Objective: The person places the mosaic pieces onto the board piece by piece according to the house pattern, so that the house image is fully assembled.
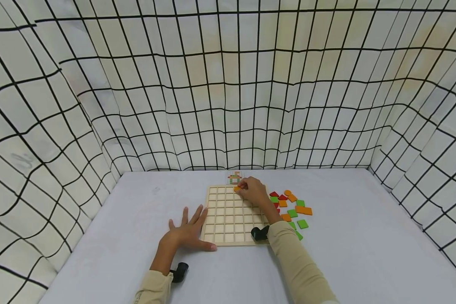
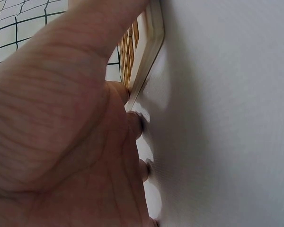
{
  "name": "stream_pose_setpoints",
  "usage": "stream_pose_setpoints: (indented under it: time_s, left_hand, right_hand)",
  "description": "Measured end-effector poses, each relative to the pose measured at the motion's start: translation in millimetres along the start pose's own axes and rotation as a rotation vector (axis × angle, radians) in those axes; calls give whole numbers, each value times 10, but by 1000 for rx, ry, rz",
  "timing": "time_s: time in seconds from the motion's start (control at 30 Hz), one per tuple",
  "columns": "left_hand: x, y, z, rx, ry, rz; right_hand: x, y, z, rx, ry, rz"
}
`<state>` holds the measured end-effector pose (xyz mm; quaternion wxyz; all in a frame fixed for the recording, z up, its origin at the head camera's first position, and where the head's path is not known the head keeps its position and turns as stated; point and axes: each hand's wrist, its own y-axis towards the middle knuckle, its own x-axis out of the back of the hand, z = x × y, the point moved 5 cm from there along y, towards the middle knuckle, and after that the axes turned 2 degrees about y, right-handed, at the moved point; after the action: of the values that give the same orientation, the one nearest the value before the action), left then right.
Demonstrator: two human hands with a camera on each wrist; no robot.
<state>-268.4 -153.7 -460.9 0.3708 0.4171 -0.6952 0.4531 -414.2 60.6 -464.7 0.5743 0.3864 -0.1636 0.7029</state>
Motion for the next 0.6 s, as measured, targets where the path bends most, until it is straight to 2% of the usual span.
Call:
stream_pose_setpoints:
  time_s: [0.6]
  left_hand:
    - [0,6,0,4,-7,8]
  right_hand:
    - [35,-18,14,-6,30,29]
